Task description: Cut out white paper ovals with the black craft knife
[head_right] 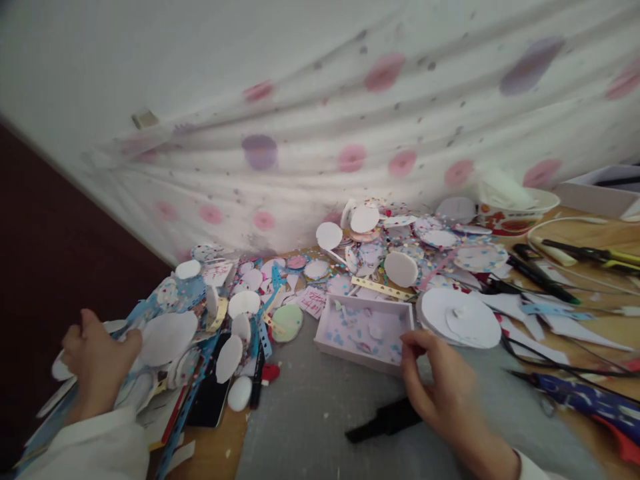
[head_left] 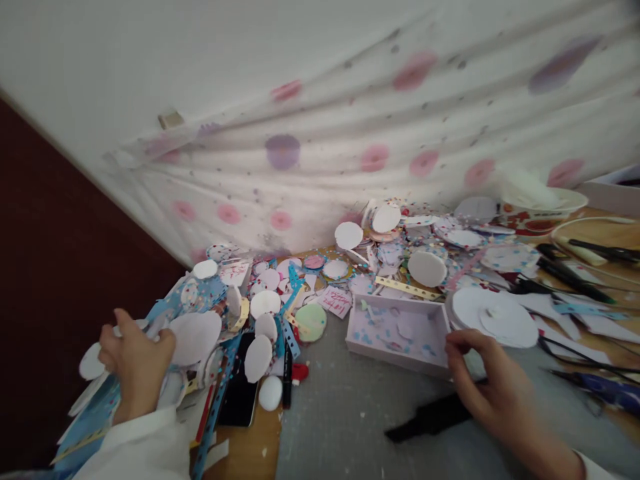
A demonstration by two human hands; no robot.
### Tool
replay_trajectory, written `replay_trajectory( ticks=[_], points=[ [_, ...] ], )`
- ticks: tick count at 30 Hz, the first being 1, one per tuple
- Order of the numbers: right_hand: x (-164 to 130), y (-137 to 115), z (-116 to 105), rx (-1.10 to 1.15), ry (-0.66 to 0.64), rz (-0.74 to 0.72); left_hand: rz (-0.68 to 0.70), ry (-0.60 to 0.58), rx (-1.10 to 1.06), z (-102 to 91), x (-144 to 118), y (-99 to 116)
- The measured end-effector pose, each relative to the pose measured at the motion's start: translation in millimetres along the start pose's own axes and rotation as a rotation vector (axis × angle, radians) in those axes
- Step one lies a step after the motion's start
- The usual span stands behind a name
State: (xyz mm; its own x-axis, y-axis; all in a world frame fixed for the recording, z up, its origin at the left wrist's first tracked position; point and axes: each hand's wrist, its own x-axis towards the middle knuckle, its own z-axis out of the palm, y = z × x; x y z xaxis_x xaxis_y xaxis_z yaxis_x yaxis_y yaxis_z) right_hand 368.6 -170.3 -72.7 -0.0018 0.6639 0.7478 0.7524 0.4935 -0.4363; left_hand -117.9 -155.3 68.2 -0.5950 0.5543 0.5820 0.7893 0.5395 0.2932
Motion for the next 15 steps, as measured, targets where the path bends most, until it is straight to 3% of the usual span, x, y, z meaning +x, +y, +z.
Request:
replay_trajectory(
  ticks=[4, 6, 8, 11, 15],
  points=[
    [2.2, -2.4, -0.6, 0.028, 0.018, 0.001, 0.304, 0.049, -0.167, -7.3, -4.2, 64.2],
    [2.4, -4.7, -0.9, 0.050, 0.006, -0.002, 0.440, -0.029, -0.264, 2.4, -2.5, 103.4],
    [2.8, -7.3, -1.2, 0.072, -0.012, -0.006, 0.560, -0.171, -0.295, 24.6, -0.2, 143.1],
    [3.8, -10.9, -1.2, 0.099, -0.033, -0.012, 0.720, -0.396, -0.278, 73.5, 0.4, 194.4],
    [5.2, -14.3, 0.7, 0.123, -0.046, -0.016, 0.855, -0.654, -0.198, 138.8, -5.2, 233.6]
  ],
)
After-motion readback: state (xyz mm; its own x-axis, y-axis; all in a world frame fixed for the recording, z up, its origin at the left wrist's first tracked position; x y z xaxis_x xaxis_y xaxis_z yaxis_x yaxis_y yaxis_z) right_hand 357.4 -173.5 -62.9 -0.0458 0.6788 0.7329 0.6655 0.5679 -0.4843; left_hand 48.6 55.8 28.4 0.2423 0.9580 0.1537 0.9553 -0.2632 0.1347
